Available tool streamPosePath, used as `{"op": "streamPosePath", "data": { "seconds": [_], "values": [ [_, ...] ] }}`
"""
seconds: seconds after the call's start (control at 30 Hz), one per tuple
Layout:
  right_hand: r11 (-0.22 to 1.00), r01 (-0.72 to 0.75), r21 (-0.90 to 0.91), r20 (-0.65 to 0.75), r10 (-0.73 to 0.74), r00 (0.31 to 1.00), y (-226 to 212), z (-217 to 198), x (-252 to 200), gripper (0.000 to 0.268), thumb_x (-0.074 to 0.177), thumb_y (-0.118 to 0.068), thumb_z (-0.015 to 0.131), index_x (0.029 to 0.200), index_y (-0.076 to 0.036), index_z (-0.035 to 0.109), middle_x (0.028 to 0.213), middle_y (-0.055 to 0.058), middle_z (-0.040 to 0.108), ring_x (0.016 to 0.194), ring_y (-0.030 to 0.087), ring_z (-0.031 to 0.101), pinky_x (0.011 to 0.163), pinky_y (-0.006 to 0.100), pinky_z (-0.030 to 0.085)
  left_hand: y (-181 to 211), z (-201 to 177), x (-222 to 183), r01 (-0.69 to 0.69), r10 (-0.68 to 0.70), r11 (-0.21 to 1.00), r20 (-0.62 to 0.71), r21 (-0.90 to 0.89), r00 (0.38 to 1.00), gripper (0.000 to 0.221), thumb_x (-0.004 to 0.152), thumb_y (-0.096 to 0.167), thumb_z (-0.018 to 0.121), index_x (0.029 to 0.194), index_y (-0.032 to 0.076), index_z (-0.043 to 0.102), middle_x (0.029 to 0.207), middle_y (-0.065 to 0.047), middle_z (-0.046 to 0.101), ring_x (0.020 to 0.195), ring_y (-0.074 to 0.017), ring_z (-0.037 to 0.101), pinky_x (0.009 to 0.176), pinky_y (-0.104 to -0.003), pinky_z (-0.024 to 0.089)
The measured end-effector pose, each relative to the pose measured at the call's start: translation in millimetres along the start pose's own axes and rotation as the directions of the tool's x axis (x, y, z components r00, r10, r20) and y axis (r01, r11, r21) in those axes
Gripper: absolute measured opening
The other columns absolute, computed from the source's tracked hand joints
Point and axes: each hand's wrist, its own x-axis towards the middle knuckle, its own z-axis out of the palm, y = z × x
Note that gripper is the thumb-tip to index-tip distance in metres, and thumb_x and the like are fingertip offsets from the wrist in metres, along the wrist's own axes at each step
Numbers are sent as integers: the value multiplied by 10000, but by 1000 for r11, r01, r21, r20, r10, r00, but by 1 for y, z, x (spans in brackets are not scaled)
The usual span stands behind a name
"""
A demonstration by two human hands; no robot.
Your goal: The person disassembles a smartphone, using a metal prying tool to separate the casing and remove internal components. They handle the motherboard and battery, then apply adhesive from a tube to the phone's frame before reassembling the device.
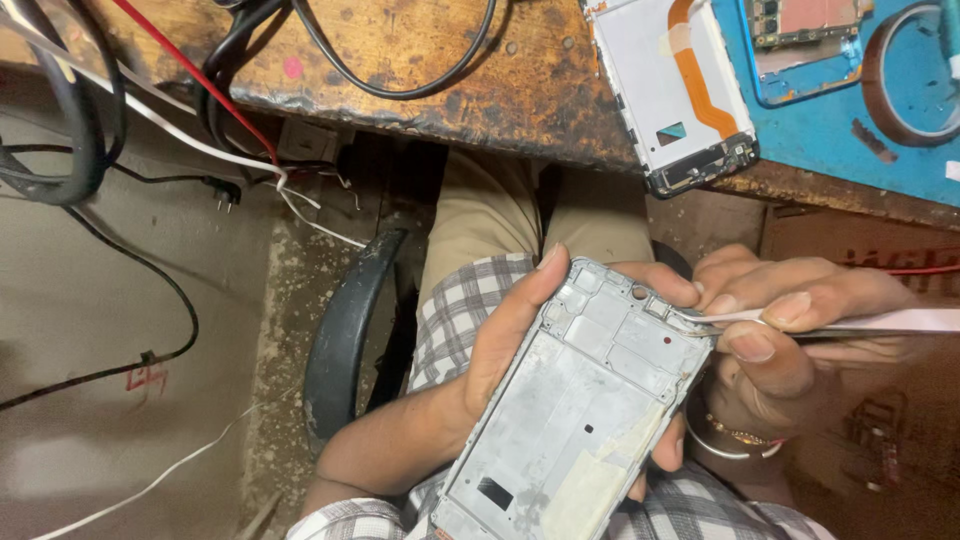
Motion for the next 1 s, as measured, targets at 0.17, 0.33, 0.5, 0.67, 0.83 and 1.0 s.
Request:
{"op": "streamPosePath", "data": {
  "seconds": [0.17, 0.33, 0.5, 0.67, 0.83, 1.0],
  "values": [
    [1000, 26, 7, 26, -26, 999, 7, -4, -4, 224, 961, 14, 729, 1142, -62, 621, 905, 165, 741, 808, 236, 765, 765, 413, 633, 4, -8, 2, 5, -4, 1000, 28, -21, 1000, 773, 1127, 649, 328, 1473, -41, 303, 1066, -479, 581, 907, -588, 681, 717, -625, 603],
    [1000, -7, -17, 37, 8, 999, 5, -10, -2, 232, 943, 14, 708, 1137, -70, 613, 880, 162, 747, 776, 221, 772, 744, 420, 631, 7, -15, -1, 4, -7, 996, 36, 90, 999, 766, 1181, 640, 330, 1477, -67, 324, 1088, -439, 619, 919, -536, 705, 748, -555, 619],
    [997, -67, 45, 137, 60, 989, -5, -18, 6, 268, 939, -52, 698, 1168, -104, 570, 946, 119, 741, 807, 227, 780, 779, 423, 623, 9, -25, 1, -25, -10, 909, 83, 416, 996, 800, 1167, 617, 368, 1548, -85, 334, 1093, -276, 648, 950, -391, 724, 805, -417, 615],
    [984, -138, 109, 151, 121, 981, -9, -28, -6, 216, 1035, -126, 661, 1222, -126, 553, 978, 93, 760, 889, 186, 783, 824, 392, 604, 9, -20, 3, -84, 46, 693, 72, 716, 996, 883, 1126, 637, 416, 1625, -79, 284, 1154, -236, 633, 934, -300, 691, 880, -380, 579],
    [982, -82, 169, 29, 78, 997, 5, -34, -18, 152, 1081, -108, 622, 1211, -111, 545, 968, 100, 758, 922, 159, 774, 886, 441, 597, 6, -11, 4, -162, 108, 591, 122, 790, 987, 823, 1139, 596, 409, 1618, -59, 274, 1246, -230, 584, 1007, -299, 691, 950, -411, 587],
    [956, -114, 271, 150, 75, 986, 8, -31, 1, 263, 1041, -157, 568, 1296, -105, 530, 1136, 147, 743, 1023, 281, 760, 663, 364, 644, 3, -12, 10, -239, 167, 423, 184, 874, 969, 877, 1077, 621, 427, 1671, 1, 244, 1422, -245, 505, 1114, -304, 687, 980, -450, 608]
  ]
}}
